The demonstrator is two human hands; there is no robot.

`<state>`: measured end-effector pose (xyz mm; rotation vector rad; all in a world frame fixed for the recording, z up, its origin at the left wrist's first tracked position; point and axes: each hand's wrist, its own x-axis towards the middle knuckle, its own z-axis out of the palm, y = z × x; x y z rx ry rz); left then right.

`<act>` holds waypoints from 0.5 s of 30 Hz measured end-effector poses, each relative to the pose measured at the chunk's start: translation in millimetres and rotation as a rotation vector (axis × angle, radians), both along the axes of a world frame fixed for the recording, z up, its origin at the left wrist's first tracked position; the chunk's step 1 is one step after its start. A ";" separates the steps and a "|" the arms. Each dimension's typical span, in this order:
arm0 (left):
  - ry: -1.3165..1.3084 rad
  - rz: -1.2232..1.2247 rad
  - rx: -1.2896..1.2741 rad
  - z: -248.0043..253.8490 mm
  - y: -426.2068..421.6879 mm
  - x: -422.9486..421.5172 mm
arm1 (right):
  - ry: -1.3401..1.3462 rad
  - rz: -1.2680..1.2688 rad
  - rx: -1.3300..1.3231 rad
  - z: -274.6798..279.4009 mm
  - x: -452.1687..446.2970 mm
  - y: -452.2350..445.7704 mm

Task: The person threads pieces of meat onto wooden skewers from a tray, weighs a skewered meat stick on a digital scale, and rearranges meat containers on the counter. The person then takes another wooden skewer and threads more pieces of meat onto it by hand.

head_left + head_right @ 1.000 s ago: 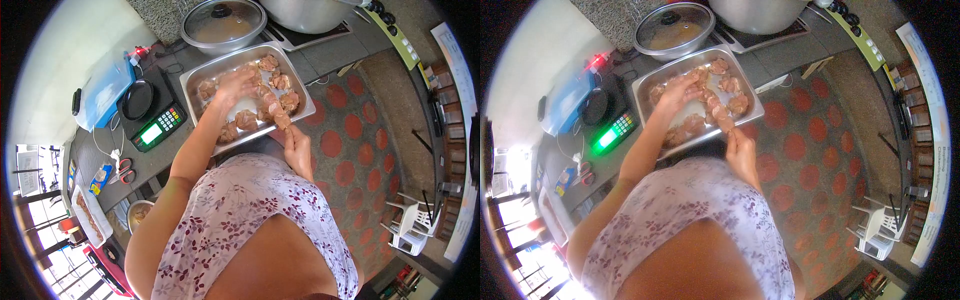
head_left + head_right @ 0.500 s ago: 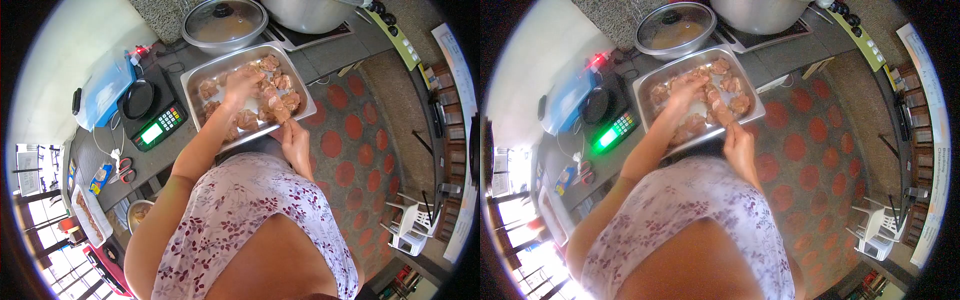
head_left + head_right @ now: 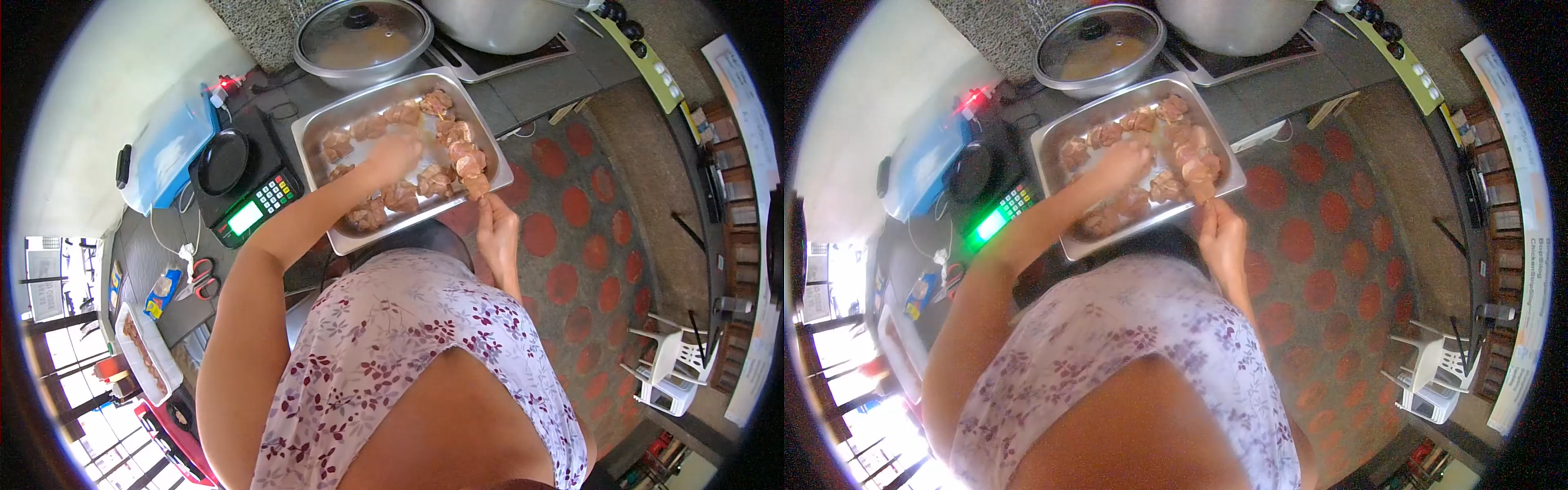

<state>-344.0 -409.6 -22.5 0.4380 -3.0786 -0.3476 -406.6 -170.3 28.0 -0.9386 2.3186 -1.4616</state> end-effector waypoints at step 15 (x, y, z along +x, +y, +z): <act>0.531 0.505 1.779 7.5 -29.5 -6.1 | -0.012 0.043 -0.011 8.9 10.9 7.9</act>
